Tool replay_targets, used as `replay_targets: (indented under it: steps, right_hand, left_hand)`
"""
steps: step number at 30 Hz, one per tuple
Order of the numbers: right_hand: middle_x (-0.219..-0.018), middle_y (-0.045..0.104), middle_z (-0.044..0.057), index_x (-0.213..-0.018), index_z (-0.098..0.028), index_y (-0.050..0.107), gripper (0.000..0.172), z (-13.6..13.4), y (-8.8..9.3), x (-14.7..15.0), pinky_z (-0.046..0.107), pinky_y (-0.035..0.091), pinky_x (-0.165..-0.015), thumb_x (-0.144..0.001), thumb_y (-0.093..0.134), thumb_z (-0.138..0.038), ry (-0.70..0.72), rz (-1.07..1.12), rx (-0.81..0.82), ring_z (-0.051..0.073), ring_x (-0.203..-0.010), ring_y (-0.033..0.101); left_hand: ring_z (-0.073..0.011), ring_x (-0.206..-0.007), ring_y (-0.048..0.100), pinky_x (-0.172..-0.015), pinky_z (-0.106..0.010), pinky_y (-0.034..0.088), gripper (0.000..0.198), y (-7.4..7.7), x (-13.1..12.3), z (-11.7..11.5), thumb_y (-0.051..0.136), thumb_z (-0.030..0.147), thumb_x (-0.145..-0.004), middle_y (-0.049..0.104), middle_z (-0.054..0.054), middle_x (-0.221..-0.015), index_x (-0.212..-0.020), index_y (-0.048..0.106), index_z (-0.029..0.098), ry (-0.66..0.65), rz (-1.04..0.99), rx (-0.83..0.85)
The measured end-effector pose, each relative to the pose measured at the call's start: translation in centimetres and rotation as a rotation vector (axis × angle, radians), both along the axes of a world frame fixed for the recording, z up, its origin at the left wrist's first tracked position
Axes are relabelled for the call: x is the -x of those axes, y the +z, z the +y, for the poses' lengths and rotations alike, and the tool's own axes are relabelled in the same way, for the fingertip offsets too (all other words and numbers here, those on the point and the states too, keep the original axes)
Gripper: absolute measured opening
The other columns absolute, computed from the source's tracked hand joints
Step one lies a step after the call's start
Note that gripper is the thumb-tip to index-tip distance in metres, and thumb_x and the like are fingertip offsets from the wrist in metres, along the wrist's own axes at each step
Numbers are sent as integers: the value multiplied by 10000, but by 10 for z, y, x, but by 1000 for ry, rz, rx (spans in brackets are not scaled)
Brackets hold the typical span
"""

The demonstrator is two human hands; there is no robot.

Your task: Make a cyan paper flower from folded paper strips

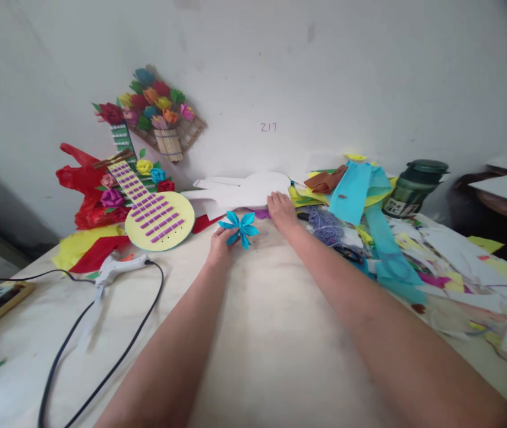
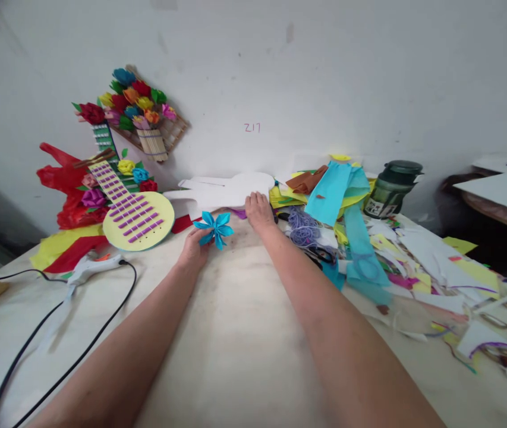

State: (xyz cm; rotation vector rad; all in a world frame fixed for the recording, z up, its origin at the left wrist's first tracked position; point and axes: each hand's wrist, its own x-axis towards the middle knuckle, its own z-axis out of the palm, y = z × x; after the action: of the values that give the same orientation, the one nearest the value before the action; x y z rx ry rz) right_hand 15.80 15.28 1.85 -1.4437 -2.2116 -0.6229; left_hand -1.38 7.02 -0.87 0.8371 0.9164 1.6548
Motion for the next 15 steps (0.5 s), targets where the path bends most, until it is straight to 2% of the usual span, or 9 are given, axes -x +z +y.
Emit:
replay_targets:
  steps: [2,4,7,10,12,15]
  right_hand:
    - [-1274,464,194,-1195,-48,480,418,0,4,-8,403,275,-973,-869,220,-73,-51,113,-15,265,-1188,381]
    - [-1230,501,176,-1195,-80,478,419,0,9,-15,379,320,-934,-865,219,-76,-123,256,-5,249,-1144,429]
    - [-1070,582,140,-1169,-132,479,397,1,20,-23,341,388,-824,-887,200,-133,-269,522,26,227,-995,527]
    - [-915,612,126,-1115,-145,492,382,5,31,-32,348,412,-741,-918,197,-288,-451,809,64,235,-873,573]
    - [-887,613,130,-1091,-135,504,385,12,36,-41,341,420,-721,-914,218,-323,-497,969,79,235,-859,581]
    - [-899,612,150,-1047,-96,535,353,29,38,-61,326,431,-722,-893,295,-304,-474,1120,46,233,-875,581]
  left_hand:
    - [-135,-625,568,-611,-271,453,166,-2,2,2,689,221,-528,584,13,-624,-626,568,163,0,-12,-1]
    - [-131,-633,566,-599,-261,451,173,-3,3,3,686,217,-525,591,15,-638,-656,583,169,9,-33,4]
    - [-126,-611,554,-578,-257,449,170,-3,3,3,685,220,-523,589,18,-624,-646,577,173,3,-52,6]
    - [-131,-604,554,-564,-257,447,178,0,2,1,691,219,-511,593,14,-620,-631,569,172,3,-53,8]
    - [-134,-604,558,-559,-256,445,181,1,1,0,694,222,-508,598,9,-627,-625,566,169,1,-49,9]
    - [-133,-602,560,-560,-255,444,176,1,1,-1,691,228,-518,601,9,-634,-620,560,170,-6,-41,-4]
